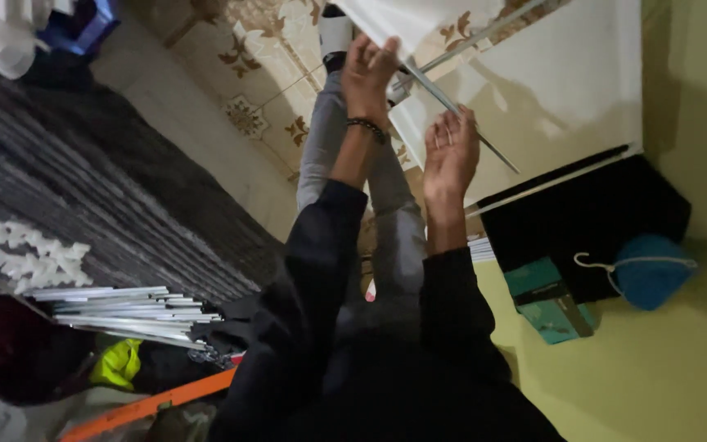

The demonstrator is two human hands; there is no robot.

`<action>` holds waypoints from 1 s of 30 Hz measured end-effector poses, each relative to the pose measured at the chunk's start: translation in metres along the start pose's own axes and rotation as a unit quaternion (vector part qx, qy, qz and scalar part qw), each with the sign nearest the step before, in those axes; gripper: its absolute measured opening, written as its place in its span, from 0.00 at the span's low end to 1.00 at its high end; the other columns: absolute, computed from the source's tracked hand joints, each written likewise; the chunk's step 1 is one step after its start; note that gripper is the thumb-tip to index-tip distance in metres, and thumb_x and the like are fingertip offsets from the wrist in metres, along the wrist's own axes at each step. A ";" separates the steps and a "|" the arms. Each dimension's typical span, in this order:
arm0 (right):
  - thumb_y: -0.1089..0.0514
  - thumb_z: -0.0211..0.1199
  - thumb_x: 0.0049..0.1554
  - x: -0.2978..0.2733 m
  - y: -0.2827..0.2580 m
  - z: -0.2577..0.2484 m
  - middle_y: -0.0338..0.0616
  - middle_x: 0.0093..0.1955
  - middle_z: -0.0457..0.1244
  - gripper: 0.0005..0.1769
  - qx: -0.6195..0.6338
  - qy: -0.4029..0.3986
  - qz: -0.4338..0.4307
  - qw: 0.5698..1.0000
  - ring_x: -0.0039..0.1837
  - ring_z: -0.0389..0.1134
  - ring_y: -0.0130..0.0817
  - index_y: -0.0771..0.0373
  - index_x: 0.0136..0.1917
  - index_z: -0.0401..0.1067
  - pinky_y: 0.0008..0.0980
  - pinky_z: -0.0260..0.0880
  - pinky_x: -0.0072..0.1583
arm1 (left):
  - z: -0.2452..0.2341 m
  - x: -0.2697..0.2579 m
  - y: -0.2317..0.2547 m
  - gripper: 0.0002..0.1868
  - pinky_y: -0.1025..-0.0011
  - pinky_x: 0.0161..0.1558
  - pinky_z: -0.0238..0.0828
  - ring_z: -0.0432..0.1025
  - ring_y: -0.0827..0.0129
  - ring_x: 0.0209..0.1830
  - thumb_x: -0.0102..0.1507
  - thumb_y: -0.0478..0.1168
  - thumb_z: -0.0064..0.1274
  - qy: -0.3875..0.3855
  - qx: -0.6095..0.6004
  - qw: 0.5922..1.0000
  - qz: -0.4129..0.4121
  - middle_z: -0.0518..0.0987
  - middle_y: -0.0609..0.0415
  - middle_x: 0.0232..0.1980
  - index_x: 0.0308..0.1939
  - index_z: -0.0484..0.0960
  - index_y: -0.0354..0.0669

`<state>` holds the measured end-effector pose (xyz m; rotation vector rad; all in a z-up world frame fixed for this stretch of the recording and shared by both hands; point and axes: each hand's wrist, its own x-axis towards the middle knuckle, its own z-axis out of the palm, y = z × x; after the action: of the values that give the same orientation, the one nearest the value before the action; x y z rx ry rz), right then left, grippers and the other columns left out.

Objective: Assembling a white fabric storage organizer or hanging shelf unit by inserting metal support rods and connecting pieces.

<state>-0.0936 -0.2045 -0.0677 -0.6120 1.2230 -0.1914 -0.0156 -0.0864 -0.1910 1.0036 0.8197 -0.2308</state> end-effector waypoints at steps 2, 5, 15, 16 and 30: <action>0.49 0.62 0.64 0.000 -0.008 0.000 0.41 0.51 0.62 0.18 -0.013 -0.043 -0.001 0.999 0.52 0.64 0.31 0.61 0.62 0.67 0.32 0.68 0.55 | 0.004 0.004 0.010 0.23 0.66 0.47 0.84 0.79 0.67 0.44 0.60 0.37 0.68 0.021 0.027 0.999 -0.011 0.83 0.51 0.47 0.57 0.79 0.37; 0.47 0.62 0.62 0.014 -0.013 -0.042 0.47 0.53 0.65 0.21 -0.090 0.039 -0.014 0.995 0.52 0.67 0.33 0.60 0.62 0.70 0.32 0.74 0.55 | 0.007 0.000 0.031 0.22 0.68 0.45 0.87 0.80 0.68 0.42 0.58 0.36 0.67 0.014 0.003 1.000 0.000 0.83 0.53 0.46 0.54 0.78 0.44; 0.47 0.66 0.64 -0.019 0.015 -0.106 0.51 0.60 0.64 0.32 -0.453 -0.006 -0.232 0.861 0.57 0.70 0.33 0.69 0.68 0.57 0.28 0.75 0.56 | 0.017 -0.027 0.010 0.16 0.76 0.39 0.77 0.74 0.74 0.37 0.63 0.39 0.66 -0.023 0.113 0.992 -0.049 0.80 0.58 0.39 0.50 0.81 0.36; 0.47 0.69 0.62 -0.016 0.021 -0.102 0.53 0.57 0.65 0.33 -0.395 -0.028 -0.214 0.893 0.56 0.70 0.36 0.69 0.66 0.58 0.30 0.76 0.56 | 0.018 -0.026 0.010 0.14 0.76 0.37 0.75 0.73 0.75 0.36 0.64 0.38 0.66 -0.031 0.164 0.984 -0.058 0.78 0.59 0.37 0.49 0.82 0.34; 0.22 0.37 0.61 0.033 0.037 0.002 0.53 0.55 0.69 0.50 -0.362 -0.107 0.058 0.924 0.56 0.74 0.40 0.69 0.66 0.68 0.40 0.79 0.53 | 0.001 -0.056 -0.011 0.16 0.69 0.43 0.83 0.80 0.68 0.43 0.63 0.39 0.64 -0.078 0.233 0.967 -0.072 0.82 0.52 0.45 0.49 0.76 0.37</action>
<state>-0.0871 -0.1887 -0.1139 -1.1609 1.0963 0.4444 -0.0592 -0.1038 -0.1587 1.3473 0.7077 -0.6411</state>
